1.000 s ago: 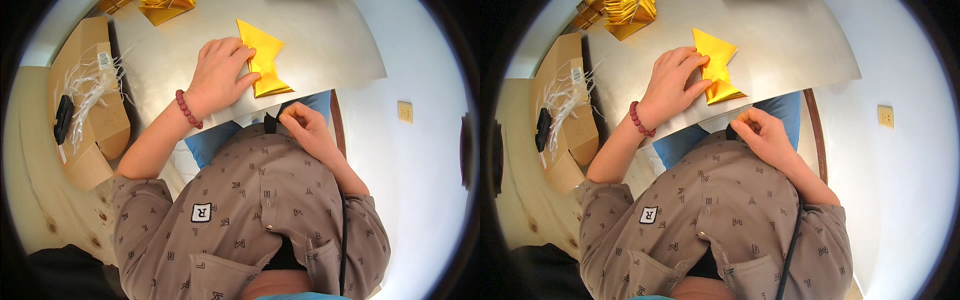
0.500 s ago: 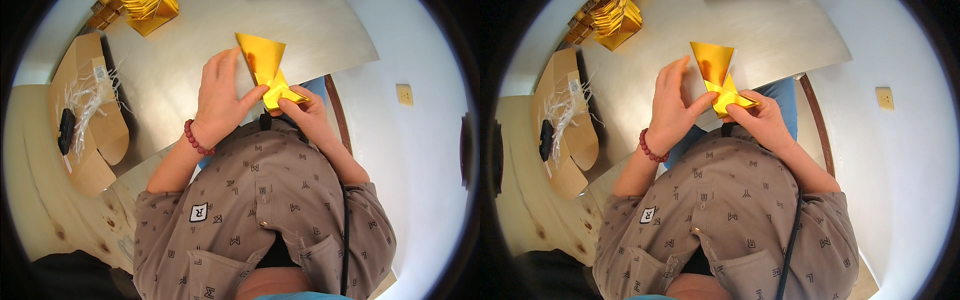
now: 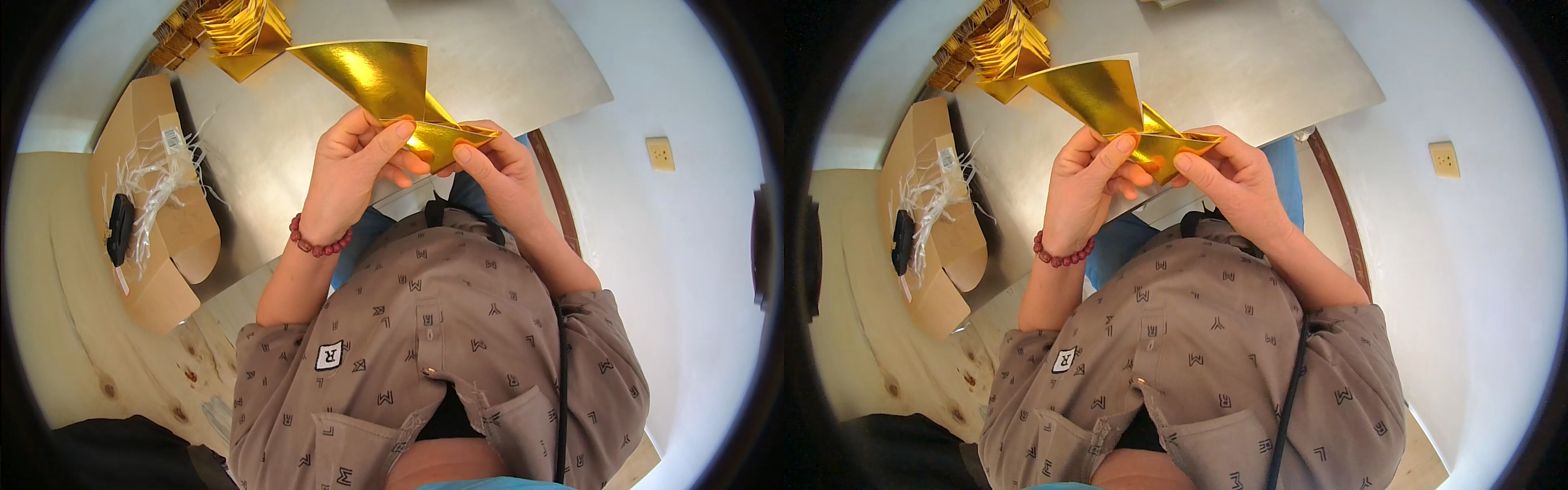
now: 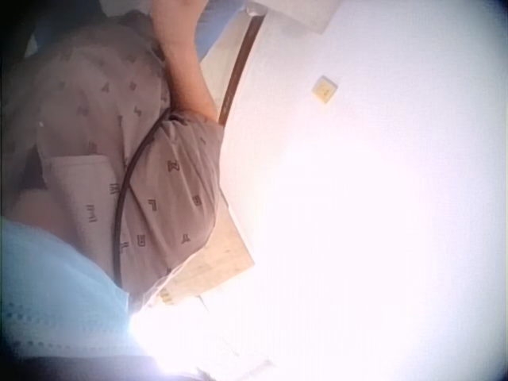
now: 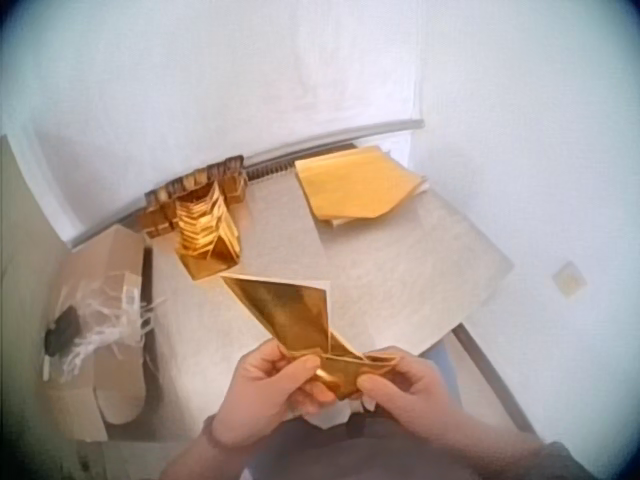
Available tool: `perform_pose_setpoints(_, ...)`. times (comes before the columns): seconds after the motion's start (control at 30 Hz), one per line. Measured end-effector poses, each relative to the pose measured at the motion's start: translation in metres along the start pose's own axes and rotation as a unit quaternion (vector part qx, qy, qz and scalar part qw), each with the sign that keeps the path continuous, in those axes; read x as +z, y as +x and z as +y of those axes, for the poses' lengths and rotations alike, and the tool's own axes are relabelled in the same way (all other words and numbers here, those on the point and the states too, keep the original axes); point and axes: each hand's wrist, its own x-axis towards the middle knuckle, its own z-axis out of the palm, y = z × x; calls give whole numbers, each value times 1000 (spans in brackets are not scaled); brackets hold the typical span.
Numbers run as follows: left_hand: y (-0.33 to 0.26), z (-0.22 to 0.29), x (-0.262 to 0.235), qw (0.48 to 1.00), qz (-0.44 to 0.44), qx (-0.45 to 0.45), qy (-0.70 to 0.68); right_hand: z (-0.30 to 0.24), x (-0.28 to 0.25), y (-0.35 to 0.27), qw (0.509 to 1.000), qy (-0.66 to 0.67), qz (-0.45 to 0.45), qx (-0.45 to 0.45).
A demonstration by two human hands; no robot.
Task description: The person folds a rectangular sheet of gold-colored paper by hand on a metal table, making multiple creases and shaping it into a small triangular packet. They then place the finished packet on a stack of similar packets and pick up another sheet to begin again.
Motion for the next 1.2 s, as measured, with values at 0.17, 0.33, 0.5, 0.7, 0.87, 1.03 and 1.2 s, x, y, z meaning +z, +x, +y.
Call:
perform_pose_setpoints(0.17, 2, 1, 2, 1000, 4, 12, -4, 3, 2, 5, 1000, 9, 26, -1)
perform_pose_setpoints(0.33, 4, -4, 1, 999, 4, 31, -5, 6, 0, 8, 999, 16, 33, 24)
perform_pose_setpoints(0.5, 7, -5, 1, 1000, 14, 22, 2, 10, -1, 12, 998, 35, 45, 20)
perform_pose_setpoints(0.7, 10, -8, -1, 999, 24, 17, 16, 13, -2, 15, 993, 100, 58, 37)
perform_pose_setpoints(0.87, 11, -11, -1, 1000, 16, 15, 7, 15, -4, 16, 987, 139, 65, 38)
perform_pose_setpoints(1.03, 11, -13, -2, 1000, 10, 25, -4, 17, -5, 17, 990, 107, 86, 22)
perform_pose_setpoints(1.2, 11, -13, -2, 1000, 15, 13, 10, 18, -6, 17, 990, 108, 89, 22)
